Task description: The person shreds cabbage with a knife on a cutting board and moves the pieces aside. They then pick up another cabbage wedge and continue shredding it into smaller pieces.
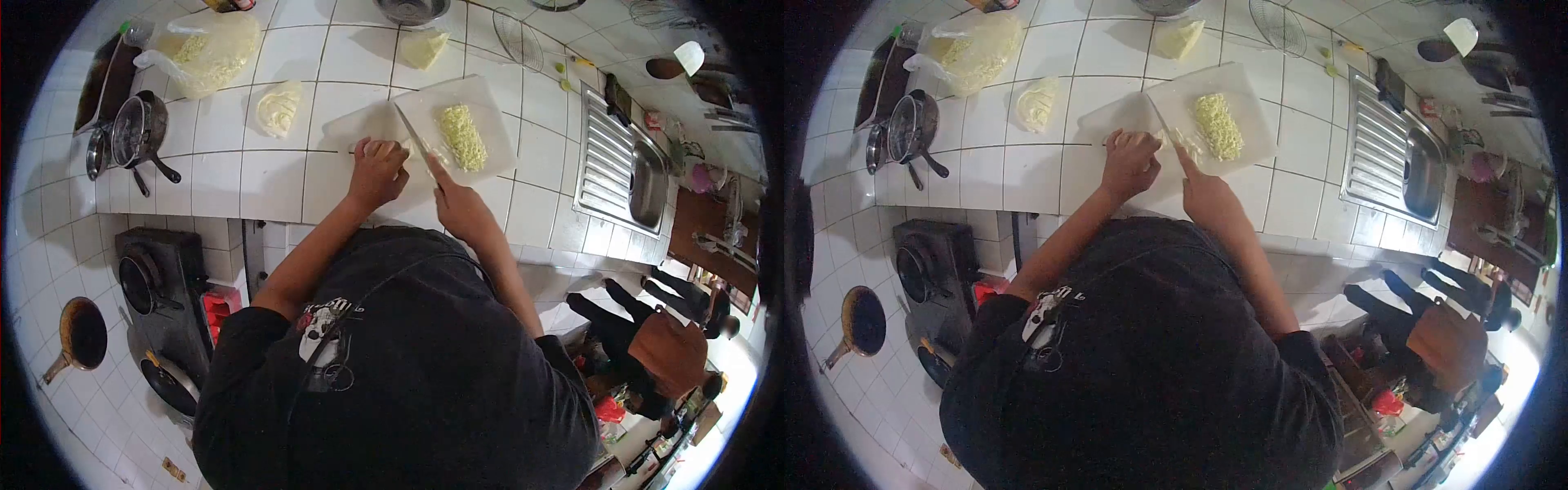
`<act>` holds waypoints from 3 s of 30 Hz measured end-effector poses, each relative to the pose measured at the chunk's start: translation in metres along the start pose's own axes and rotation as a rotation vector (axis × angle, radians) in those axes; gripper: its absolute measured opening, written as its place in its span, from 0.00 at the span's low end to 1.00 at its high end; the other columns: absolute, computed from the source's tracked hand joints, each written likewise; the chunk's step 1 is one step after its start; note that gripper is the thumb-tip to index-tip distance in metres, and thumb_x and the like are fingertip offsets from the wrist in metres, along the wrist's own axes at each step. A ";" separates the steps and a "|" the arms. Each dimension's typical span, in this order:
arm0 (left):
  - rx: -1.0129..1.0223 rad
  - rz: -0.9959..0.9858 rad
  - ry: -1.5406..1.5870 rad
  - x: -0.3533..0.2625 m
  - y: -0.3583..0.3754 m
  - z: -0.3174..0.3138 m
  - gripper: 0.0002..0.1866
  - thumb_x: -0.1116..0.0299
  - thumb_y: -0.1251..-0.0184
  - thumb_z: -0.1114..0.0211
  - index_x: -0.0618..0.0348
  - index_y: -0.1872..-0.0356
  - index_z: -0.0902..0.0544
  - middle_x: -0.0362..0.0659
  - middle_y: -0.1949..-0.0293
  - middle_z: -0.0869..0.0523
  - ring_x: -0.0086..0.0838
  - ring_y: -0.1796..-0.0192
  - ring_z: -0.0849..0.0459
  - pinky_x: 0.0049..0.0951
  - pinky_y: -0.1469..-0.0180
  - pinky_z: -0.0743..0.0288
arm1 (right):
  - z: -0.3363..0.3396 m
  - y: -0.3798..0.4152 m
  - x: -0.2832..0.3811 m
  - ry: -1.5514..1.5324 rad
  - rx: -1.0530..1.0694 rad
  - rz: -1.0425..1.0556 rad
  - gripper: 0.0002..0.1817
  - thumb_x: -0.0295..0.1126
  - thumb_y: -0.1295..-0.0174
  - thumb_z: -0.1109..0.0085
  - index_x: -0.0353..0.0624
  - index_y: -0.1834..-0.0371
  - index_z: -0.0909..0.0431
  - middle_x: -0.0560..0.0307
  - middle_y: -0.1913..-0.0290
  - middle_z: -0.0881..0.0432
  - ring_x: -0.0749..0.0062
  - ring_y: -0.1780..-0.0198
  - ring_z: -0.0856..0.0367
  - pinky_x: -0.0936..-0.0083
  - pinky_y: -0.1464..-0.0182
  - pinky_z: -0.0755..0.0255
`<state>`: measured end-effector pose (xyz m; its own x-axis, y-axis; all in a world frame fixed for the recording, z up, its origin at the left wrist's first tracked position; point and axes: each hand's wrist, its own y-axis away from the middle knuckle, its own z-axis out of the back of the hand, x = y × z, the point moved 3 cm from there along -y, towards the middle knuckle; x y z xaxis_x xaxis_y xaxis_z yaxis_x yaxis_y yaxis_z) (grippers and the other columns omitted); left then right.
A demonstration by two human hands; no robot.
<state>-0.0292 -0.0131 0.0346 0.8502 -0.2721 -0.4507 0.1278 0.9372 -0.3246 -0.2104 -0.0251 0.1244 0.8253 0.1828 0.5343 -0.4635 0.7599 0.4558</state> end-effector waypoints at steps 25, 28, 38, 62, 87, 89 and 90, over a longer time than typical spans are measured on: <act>0.050 0.083 0.074 0.015 -0.006 0.005 0.18 0.71 0.40 0.31 0.57 0.48 0.18 0.44 0.47 0.19 0.44 0.40 0.22 0.54 0.30 0.40 | -0.028 -0.008 -0.026 -0.269 -0.257 0.087 0.34 0.35 0.24 0.51 0.61 0.15 0.47 0.26 0.58 0.15 0.29 0.53 0.15 0.44 0.49 0.23; 0.006 0.123 -0.032 0.021 0.004 0.014 0.16 0.70 0.39 0.32 0.55 0.49 0.17 0.42 0.49 0.18 0.41 0.42 0.21 0.54 0.29 0.41 | -0.025 0.009 -0.037 -0.298 -0.068 0.032 0.36 0.33 0.23 0.48 0.62 0.15 0.48 0.28 0.49 0.15 0.31 0.45 0.16 0.52 0.42 0.24; -0.094 0.219 -0.055 0.024 0.028 0.015 0.14 0.66 0.35 0.31 0.52 0.49 0.17 0.40 0.44 0.17 0.39 0.40 0.20 0.54 0.28 0.41 | -0.037 0.006 -0.073 -0.275 0.018 0.148 0.35 0.34 0.22 0.48 0.65 0.14 0.47 0.39 0.54 0.13 0.51 0.55 0.13 0.59 0.43 0.23; -0.048 0.428 0.212 0.036 0.027 0.015 0.22 0.71 0.34 0.33 0.56 0.38 0.22 0.48 0.51 0.14 0.44 0.46 0.17 0.48 0.35 0.34 | -0.005 -0.001 -0.066 -0.407 -0.017 -0.194 0.34 0.37 0.22 0.49 0.69 0.15 0.48 0.29 0.42 0.16 0.45 0.50 0.11 0.56 0.42 0.23; 0.181 0.426 0.120 0.037 0.040 0.037 0.13 0.61 0.35 0.30 0.59 0.57 0.16 0.52 0.57 0.11 0.53 0.54 0.13 0.50 0.52 0.22 | -0.065 -0.031 -0.038 -0.535 -0.015 0.072 0.35 0.31 0.22 0.48 0.59 0.14 0.48 0.58 0.70 0.22 0.78 0.73 0.28 0.75 0.65 0.28; 0.155 0.459 0.215 0.030 0.030 0.042 0.13 0.61 0.34 0.31 0.59 0.57 0.16 0.52 0.58 0.12 0.54 0.55 0.13 0.51 0.51 0.23 | -0.062 -0.036 -0.030 -0.532 0.014 0.060 0.36 0.31 0.22 0.48 0.59 0.14 0.48 0.47 0.52 0.21 0.66 0.55 0.23 0.70 0.49 0.28; 0.143 0.501 0.313 0.027 0.024 0.044 0.12 0.62 0.34 0.32 0.60 0.56 0.17 0.53 0.59 0.12 0.55 0.56 0.14 0.52 0.50 0.23 | -0.060 -0.037 -0.025 -0.535 0.054 0.040 0.36 0.31 0.23 0.47 0.58 0.14 0.47 0.37 0.34 0.19 0.55 0.36 0.17 0.65 0.33 0.29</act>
<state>0.0194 0.0117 0.0510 0.6370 0.1784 -0.7499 -0.1632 0.9820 0.0949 -0.1950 -0.0202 0.0513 0.5337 -0.1434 0.8334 -0.5185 0.7230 0.4565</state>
